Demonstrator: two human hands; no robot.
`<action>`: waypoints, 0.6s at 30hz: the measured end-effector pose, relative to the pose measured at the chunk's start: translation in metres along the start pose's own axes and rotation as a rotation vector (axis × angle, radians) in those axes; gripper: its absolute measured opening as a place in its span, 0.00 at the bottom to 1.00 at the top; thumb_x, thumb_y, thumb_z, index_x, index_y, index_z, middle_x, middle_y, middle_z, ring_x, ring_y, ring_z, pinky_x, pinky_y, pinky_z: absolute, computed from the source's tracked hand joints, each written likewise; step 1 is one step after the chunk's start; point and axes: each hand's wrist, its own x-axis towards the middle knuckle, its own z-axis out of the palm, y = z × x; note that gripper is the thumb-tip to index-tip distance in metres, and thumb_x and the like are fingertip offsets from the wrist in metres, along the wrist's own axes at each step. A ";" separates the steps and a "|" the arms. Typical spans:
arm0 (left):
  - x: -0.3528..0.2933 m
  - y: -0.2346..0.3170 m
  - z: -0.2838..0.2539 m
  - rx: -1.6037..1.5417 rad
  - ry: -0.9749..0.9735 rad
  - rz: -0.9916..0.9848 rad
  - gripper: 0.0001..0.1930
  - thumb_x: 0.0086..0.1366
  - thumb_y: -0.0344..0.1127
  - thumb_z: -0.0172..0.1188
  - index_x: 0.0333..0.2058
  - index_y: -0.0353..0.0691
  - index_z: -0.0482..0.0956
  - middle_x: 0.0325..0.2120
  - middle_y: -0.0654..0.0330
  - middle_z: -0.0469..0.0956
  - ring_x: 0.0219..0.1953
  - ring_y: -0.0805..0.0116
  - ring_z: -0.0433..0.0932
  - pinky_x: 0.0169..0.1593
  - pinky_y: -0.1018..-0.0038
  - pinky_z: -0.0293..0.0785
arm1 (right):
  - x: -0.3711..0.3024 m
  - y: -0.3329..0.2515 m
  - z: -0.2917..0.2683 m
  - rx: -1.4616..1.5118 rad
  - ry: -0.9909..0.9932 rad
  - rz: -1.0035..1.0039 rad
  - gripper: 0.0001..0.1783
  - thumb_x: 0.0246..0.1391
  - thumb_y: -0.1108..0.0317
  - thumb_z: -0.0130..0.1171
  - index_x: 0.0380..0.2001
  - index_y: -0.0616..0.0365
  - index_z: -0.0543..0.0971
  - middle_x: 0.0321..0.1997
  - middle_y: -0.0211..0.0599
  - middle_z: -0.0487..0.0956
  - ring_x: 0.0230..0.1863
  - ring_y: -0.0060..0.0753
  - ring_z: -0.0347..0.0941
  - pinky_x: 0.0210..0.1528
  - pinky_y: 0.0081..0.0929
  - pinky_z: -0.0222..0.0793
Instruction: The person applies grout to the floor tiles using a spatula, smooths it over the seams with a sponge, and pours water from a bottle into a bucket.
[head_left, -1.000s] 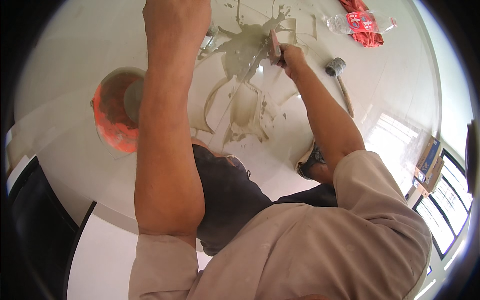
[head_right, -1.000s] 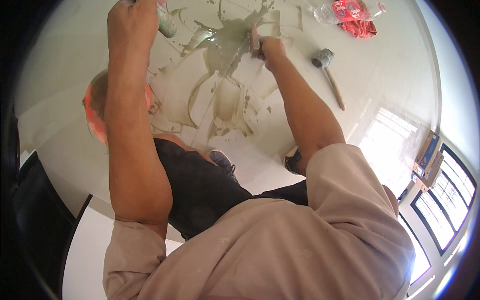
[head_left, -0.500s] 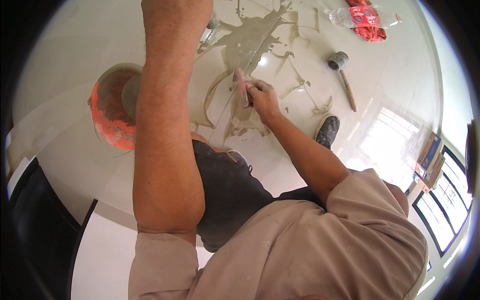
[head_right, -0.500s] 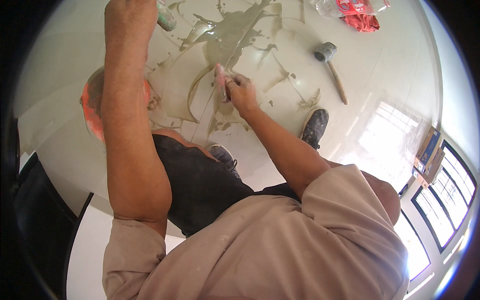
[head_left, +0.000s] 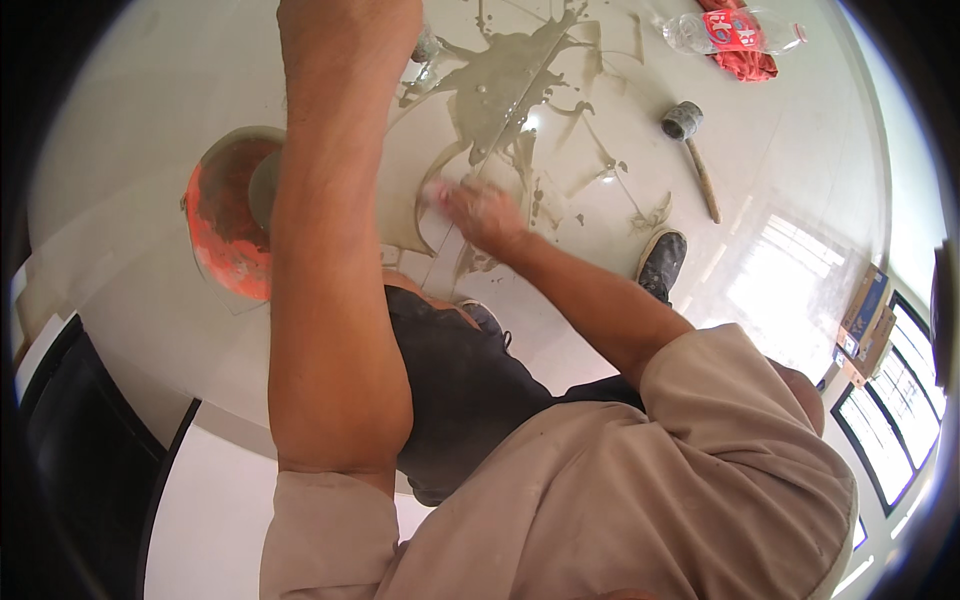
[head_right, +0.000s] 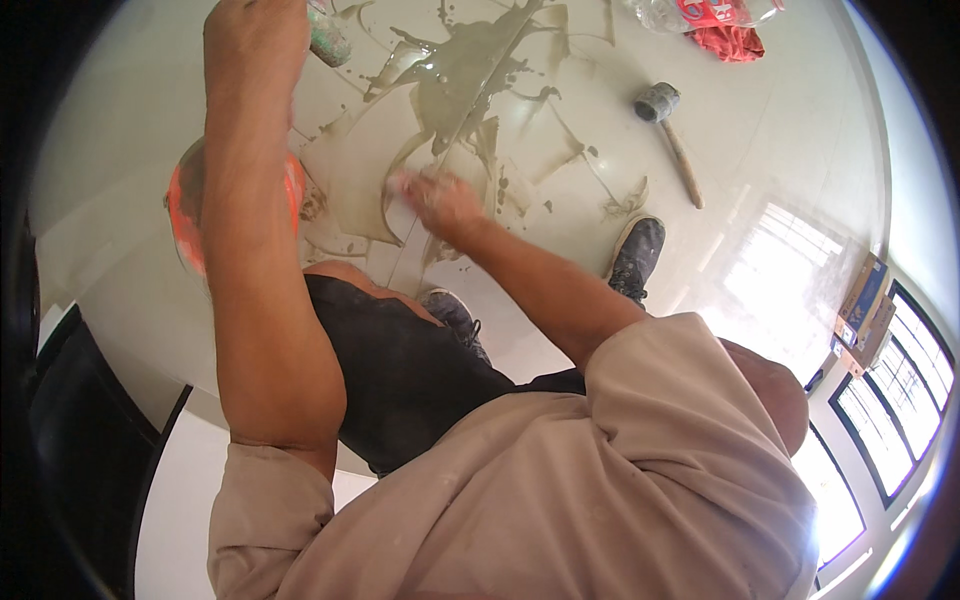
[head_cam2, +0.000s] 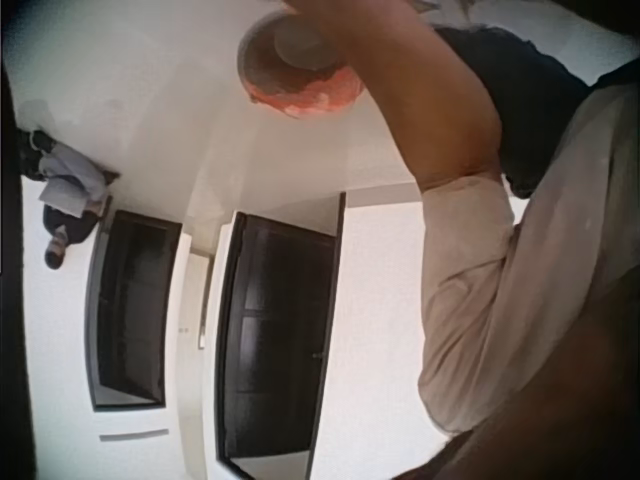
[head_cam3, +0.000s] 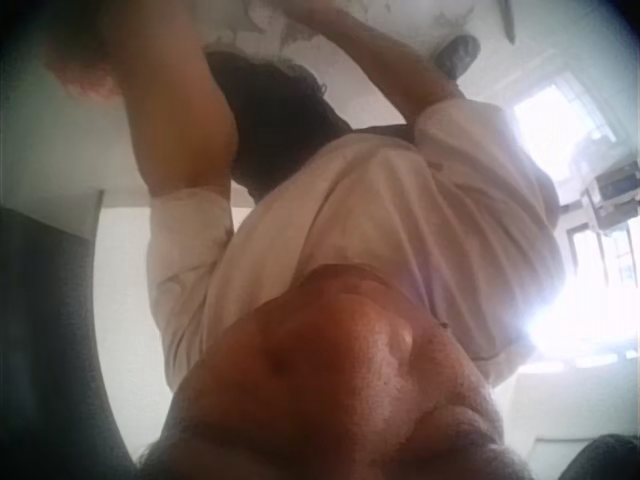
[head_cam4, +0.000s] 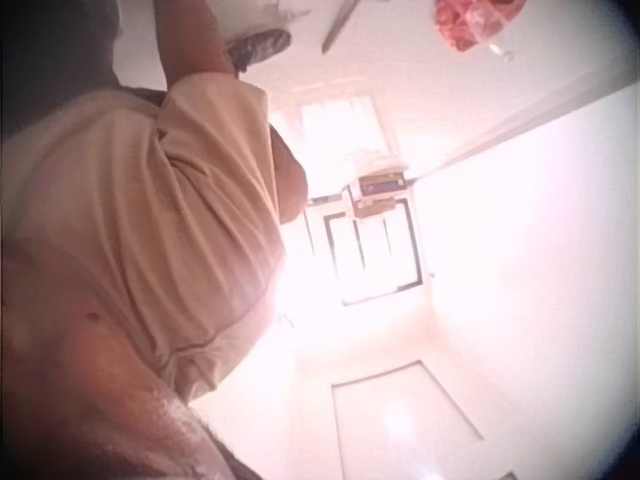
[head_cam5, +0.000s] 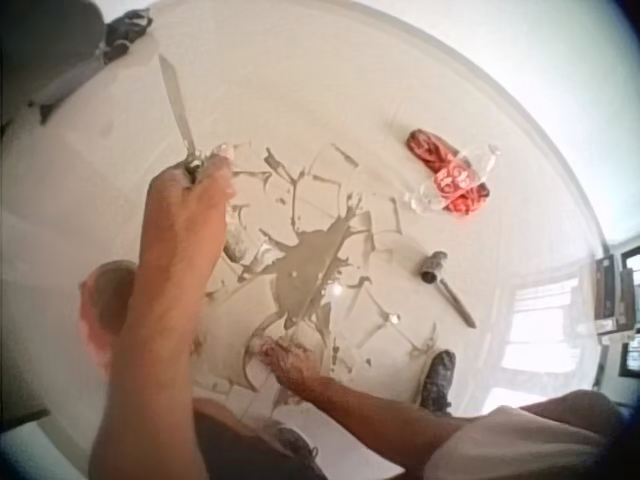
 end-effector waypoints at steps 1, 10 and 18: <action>-0.002 -0.005 -0.007 0.014 0.006 -0.009 0.23 0.67 0.46 0.55 0.28 0.26 0.79 0.20 0.49 0.77 0.26 0.59 0.74 0.36 0.62 0.70 | 0.019 -0.001 -0.010 0.032 0.029 0.090 0.12 0.63 0.59 0.57 0.41 0.53 0.82 0.44 0.39 0.83 0.47 0.44 0.80 0.49 0.42 0.77; -0.005 -0.007 -0.027 0.052 0.110 0.031 0.23 0.66 0.47 0.55 0.25 0.27 0.79 0.18 0.49 0.76 0.24 0.58 0.74 0.34 0.63 0.70 | 0.085 -0.008 -0.041 0.177 0.100 0.652 0.14 0.60 0.55 0.57 0.39 0.51 0.83 0.43 0.33 0.84 0.46 0.45 0.80 0.45 0.40 0.78; -0.001 -0.014 -0.021 0.039 0.114 0.111 0.23 0.67 0.47 0.57 0.25 0.29 0.79 0.18 0.51 0.76 0.24 0.62 0.73 0.34 0.65 0.69 | 0.170 -0.012 0.009 -0.054 0.182 0.532 0.13 0.62 0.58 0.53 0.38 0.53 0.80 0.40 0.43 0.81 0.38 0.48 0.81 0.41 0.46 0.77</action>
